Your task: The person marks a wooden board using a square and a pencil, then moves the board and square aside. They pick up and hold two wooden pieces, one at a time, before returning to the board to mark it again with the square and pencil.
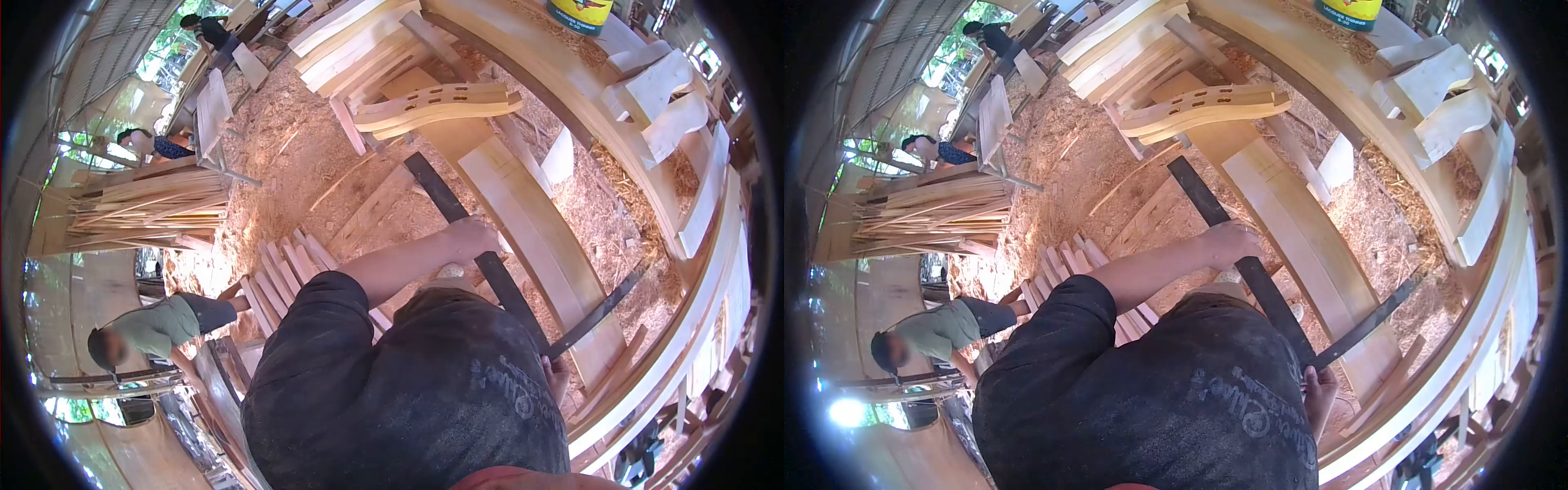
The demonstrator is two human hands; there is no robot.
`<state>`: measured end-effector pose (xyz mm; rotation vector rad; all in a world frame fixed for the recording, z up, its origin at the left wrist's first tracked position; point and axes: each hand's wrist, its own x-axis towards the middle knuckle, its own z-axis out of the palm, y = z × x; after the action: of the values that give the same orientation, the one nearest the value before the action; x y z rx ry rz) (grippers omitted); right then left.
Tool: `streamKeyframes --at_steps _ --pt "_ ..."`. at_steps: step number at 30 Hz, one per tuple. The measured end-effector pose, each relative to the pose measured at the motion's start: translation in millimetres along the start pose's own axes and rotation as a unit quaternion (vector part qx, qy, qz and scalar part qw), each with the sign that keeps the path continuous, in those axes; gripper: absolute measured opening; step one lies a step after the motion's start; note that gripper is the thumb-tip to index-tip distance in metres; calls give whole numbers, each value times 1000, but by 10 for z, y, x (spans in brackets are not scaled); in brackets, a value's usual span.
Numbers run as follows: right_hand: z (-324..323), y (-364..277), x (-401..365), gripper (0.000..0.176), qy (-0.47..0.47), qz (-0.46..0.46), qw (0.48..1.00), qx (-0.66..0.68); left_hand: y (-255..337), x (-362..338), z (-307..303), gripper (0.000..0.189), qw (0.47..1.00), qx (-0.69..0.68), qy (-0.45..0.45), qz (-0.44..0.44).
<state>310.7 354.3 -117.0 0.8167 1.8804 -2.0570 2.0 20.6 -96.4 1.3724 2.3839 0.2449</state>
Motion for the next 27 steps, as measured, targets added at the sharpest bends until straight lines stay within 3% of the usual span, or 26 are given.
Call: streamKeyframes --at_steps 3,7,10,13,15,20,26,27 --pt "-98 29 52 25 -23 -2 999 -24 -5 18 -19 34 1000 -14 3 -18" --pt "-67 1 99 22 -5 19 999 -26 -55 53 -26 25 997 -1 71 -10" --pt "18 -78 127 22 37 31 996 -69 -139 109 -54 23 996 -1 91 10" --pt "183 -71 120 21 67 33 997 26 -297 168 18 23 992 12 115 48" --pt "195 42 141 21 100 18 995 21 -355 191 46 23 987 3 143 75" --pt "247 237 147 20 197 35 974 104 -434 228 44 28 987 9 122 107" --pt "545 -28 136 17 308 84 945 74 -502 266 92 30 982 0 137 133" --pt "444 102 128 18 289 86 951 69 -510 259 64 31 980 -5 139 140"
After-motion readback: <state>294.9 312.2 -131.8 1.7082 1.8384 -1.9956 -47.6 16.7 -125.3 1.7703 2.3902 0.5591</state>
